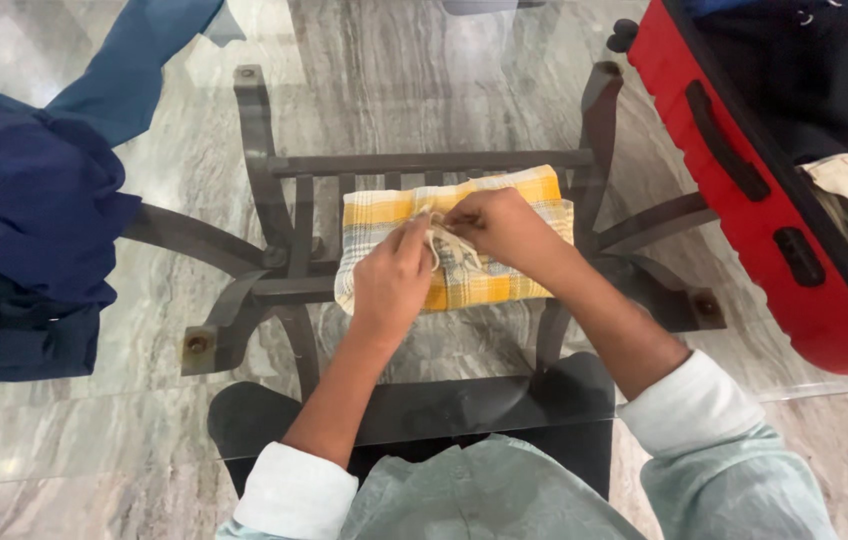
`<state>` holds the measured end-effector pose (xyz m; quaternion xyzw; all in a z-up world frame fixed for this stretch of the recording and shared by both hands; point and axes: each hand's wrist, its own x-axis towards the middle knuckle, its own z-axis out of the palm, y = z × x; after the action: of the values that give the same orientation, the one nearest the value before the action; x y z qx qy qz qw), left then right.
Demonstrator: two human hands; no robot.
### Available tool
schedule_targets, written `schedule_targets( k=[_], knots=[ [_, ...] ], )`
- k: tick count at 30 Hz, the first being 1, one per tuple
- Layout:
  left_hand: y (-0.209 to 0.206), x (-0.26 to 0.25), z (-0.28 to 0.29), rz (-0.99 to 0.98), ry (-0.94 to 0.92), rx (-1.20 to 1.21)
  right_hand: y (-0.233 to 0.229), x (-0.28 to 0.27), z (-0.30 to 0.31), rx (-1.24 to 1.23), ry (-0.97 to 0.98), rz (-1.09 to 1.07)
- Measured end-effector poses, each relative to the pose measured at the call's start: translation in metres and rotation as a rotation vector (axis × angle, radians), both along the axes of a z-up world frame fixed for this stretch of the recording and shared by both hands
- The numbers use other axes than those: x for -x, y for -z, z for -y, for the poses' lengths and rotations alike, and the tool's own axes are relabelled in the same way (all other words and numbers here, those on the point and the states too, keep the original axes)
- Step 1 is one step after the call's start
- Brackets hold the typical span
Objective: The person folds a yellow plaid shirt and a dark blue t-shirt on a glass table, then places each item into a red suitcase containing other folded garments.
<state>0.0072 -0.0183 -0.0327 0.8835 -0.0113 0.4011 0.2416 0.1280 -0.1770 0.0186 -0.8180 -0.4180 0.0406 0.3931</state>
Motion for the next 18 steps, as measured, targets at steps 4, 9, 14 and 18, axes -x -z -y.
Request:
schedule_targets(
  k=[4,9,14,18],
  knots=[
    [-0.002,0.001,0.007,0.008,0.042,-0.020,-0.005,0.005,-0.016,-0.012,-0.058,0.195],
    [-0.002,0.002,0.004,0.064,0.025,0.031,-0.018,0.017,-0.022,0.110,-0.066,0.064],
    [-0.001,0.003,0.003,0.027,0.020,0.054,-0.023,0.012,-0.019,0.011,-0.284,-0.111],
    [-0.003,0.005,0.013,0.054,0.016,0.068,-0.007,0.015,-0.027,-0.003,-0.075,-0.047]
  ],
)
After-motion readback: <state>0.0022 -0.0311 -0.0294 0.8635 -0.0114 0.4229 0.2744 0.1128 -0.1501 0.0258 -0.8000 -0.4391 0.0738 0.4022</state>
